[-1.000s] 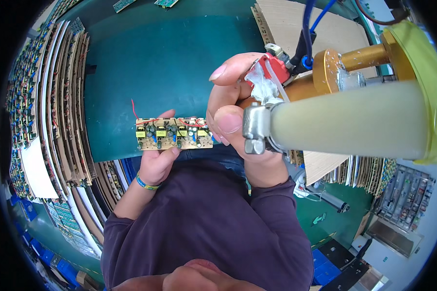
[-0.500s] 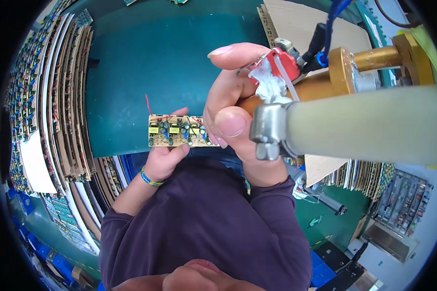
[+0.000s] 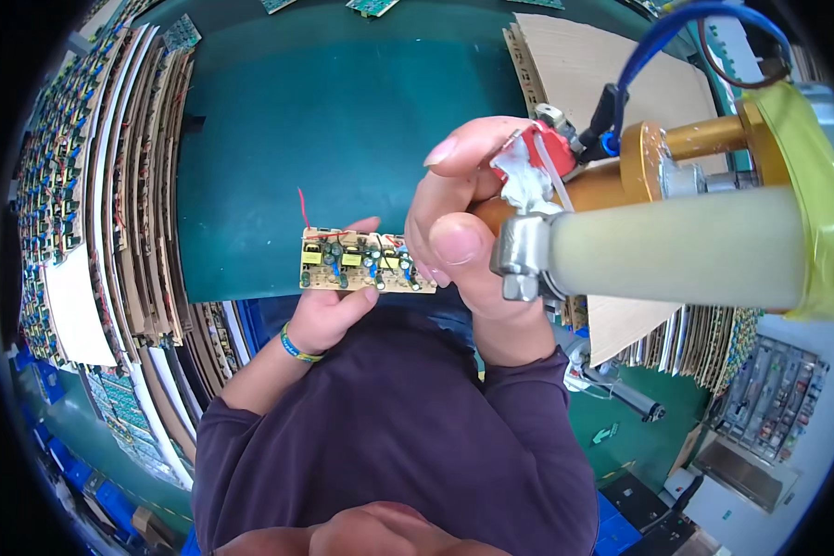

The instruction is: Manually assembling or inspecting circuit boards using a hand tool at a workstation.

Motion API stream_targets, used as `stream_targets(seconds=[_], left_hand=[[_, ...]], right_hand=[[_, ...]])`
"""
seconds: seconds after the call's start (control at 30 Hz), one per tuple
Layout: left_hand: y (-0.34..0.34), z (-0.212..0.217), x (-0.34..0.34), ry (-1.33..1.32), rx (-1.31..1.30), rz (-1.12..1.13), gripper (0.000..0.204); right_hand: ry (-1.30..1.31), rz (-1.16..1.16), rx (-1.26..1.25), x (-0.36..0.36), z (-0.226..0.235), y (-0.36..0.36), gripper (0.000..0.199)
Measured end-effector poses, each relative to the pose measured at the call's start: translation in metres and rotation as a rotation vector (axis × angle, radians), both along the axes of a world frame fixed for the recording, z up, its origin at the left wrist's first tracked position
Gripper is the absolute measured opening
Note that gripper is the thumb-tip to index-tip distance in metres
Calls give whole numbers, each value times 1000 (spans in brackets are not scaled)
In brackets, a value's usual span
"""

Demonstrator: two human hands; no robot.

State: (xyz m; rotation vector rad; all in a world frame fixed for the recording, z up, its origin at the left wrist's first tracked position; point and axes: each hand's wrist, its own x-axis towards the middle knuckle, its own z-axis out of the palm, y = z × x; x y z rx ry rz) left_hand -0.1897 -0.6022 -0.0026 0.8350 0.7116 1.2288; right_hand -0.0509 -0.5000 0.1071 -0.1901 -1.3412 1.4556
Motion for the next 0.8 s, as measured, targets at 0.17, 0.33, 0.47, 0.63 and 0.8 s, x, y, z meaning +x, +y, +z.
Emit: stream_targets(seconds=[0.17,0.33,0.47,0.63,0.8], left_hand=[[0,1,-1,23,36,-1,61],[0,1,-1,19,24,1,61],[-1,0,0,-6,40,-9,61],[0,-4,2,-4,19,-13,61],[-2,-11,5,89,47,-17,60]], right_hand=[[-7,49,11,2,0,2,36],[-7,57,15,2,-1,2,35],[-18,68,28,3,-1,2,43],[-38,119,55,7,6,4,55],[-15,120,50,-2,6,3,55]])
